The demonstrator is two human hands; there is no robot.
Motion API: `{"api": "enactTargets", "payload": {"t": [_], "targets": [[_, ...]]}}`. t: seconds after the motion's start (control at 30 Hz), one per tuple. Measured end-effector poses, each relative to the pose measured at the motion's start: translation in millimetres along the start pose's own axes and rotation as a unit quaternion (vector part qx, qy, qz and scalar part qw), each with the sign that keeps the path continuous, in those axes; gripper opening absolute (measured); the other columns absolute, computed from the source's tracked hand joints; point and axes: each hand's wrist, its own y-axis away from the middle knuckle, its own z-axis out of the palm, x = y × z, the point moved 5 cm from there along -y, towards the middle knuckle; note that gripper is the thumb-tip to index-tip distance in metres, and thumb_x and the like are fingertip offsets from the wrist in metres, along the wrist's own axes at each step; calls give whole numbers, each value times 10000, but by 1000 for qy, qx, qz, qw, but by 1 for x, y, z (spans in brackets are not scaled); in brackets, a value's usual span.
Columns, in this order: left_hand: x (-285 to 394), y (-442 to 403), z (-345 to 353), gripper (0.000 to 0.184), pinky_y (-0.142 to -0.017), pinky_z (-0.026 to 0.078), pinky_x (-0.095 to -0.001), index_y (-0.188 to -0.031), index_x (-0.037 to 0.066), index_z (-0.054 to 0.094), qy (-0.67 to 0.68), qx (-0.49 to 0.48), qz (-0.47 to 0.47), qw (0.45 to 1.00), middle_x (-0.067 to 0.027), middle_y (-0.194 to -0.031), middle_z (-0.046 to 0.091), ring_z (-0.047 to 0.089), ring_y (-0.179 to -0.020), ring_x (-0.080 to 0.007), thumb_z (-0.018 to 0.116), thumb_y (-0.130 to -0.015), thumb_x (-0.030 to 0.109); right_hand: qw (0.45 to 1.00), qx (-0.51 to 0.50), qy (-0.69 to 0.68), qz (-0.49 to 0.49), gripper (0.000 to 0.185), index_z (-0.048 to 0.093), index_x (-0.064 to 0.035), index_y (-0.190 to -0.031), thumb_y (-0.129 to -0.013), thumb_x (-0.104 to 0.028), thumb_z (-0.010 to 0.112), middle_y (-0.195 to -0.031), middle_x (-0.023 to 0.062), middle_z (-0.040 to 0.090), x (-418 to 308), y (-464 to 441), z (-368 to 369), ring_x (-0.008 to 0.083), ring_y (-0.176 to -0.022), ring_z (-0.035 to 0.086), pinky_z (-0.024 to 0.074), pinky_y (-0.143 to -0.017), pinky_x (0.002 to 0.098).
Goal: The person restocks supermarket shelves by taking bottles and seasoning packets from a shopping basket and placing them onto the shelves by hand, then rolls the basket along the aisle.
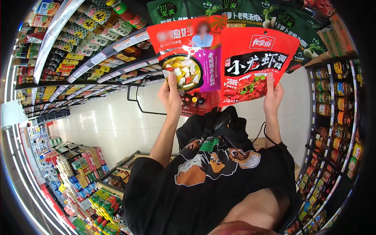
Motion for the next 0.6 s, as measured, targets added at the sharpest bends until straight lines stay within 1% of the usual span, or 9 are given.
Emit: {"api": "enactTargets", "payload": {"t": [0.07,0.13,0.23,0.47,0.6], "targets": [[2,-2,5,422,-760,509,-248,-1055,-64,667,16,0,4,1000,-77,-996,700,616,-854,-80,517,-1049,331,1000,11,-24,12,277,678,6,-979,-1026,-248,579,-889,-6,658,3,2,2,22,-798,535,437,-722,202],[5,-4,8,426,-771,520,-256,-1071,-68,662,47,1,-13,999,-87,-1001,704,638,-865,-97,521,-1046,333,1000,12,-26,7,275,678,8,-982,-1027,-244,576,-890,-5,660,3,6,4,22,-798,536,438,-722,203],[15,-6,12,421,-781,531,-265,-1084,-68,657,72,-12,-16,997,-96,-1008,706,653,-878,-109,525,-1044,329,1000,9,-30,4,274,679,10,-990,-1030,-238,571,-896,-3,663,5,9,3,24,-800,539,439,-722,204],[12,-9,13,415,-784,535,-265,-1085,-62,665,76,-22,-15,997,-99,-1017,709,655,-876,-106,533,-1040,329,1000,15,-15,5,302,676,16,-1010,-1032,-264,566,-925,8,665,5,11,0,37,-824,546,445,-747,211],[0,-10,9,419,-785,537,-261,-1092,-65,666,68,-11,-13,998,-102,-1023,710,659,-886,-106,539,-1037,331,1000,12,-19,11,312,675,18,-1016,-1032,-275,567,-928,10,663,7,13,-3,40,-829,545,445,-757,213]]}}
